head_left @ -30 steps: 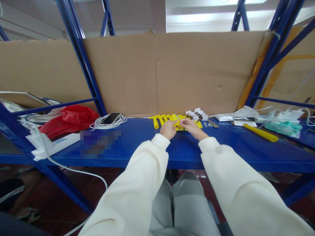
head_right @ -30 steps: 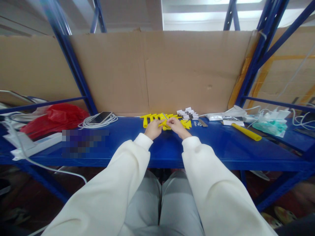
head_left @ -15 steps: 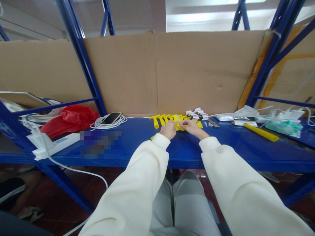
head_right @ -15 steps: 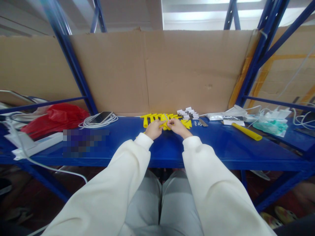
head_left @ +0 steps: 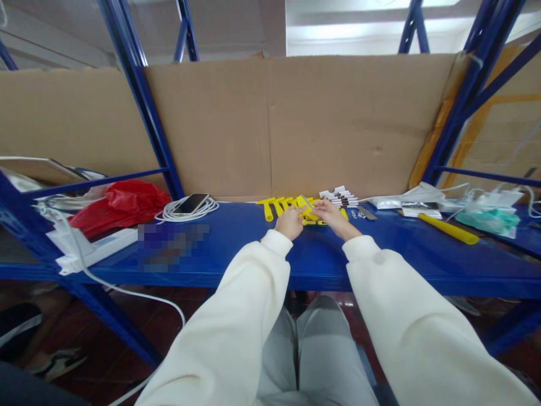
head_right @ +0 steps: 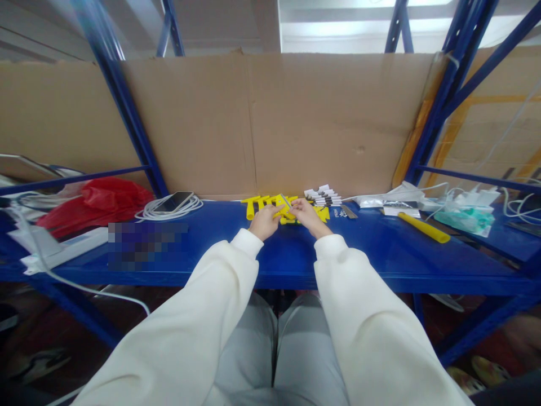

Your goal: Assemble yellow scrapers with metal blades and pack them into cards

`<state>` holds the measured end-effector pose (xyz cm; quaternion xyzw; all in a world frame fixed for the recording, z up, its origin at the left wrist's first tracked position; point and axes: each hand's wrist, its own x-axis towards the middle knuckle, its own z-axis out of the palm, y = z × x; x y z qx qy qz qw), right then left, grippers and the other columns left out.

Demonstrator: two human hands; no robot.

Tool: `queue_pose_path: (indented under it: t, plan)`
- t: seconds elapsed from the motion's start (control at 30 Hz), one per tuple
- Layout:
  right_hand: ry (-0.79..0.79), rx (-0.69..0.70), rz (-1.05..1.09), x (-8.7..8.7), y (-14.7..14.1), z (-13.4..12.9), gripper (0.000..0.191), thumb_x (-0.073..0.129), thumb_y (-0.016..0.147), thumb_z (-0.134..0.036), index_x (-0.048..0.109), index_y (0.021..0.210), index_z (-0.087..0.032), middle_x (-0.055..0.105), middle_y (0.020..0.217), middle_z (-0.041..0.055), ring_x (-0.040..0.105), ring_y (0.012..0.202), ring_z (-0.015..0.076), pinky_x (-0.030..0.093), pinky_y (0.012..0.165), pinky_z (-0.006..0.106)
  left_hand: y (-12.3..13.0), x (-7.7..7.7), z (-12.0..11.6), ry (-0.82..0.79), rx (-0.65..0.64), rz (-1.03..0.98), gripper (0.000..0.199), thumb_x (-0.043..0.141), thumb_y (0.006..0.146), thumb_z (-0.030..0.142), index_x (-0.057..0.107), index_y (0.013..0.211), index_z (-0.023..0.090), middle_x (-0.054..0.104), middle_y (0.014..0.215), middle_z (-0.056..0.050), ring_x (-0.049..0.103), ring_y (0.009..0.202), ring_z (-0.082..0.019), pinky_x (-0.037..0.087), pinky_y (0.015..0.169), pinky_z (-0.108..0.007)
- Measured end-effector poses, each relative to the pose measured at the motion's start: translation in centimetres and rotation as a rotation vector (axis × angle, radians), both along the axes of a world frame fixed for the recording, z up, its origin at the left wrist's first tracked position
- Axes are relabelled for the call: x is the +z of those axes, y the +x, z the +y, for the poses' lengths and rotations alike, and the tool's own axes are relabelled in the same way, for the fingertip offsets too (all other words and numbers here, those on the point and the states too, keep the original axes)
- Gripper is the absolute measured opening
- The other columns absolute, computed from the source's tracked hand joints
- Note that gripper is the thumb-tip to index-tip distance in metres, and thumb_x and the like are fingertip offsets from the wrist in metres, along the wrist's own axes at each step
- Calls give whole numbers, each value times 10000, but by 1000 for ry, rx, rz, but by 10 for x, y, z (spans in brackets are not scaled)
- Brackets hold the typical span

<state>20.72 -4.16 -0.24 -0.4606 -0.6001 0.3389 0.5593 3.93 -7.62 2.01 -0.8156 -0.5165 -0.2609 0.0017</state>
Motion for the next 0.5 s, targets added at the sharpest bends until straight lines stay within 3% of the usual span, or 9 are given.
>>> queue_pose_path:
  t: [0.23,0.37,0.5]
  plan:
    - [-43,49,42,1,-1,-2,309,750,687,-139,550,905,-229,658,678,-47,609,589,123,476,573,234,-1,0,2,2,-40,48,513,484,982,133,586,1480,204,665,1357,-126,633,1241,-241,492,1081,-358]
    - [-9,11,101,0,2,3,343,789,678,-196,543,915,-231,670,678,-50,648,615,135,499,581,239,-2,-3,2,11,-105,136,615,507,955,106,478,1559,219,593,1454,-125,590,1311,-248,484,1092,-356]
    - [-3,-39,137,-1,5,9,370,816,681,-242,531,916,-242,662,661,-54,670,622,149,531,578,258,-3,-4,0,-18,-99,206,680,465,964,98,384,1608,304,583,1437,-125,625,1253,-272,522,1037,-400]
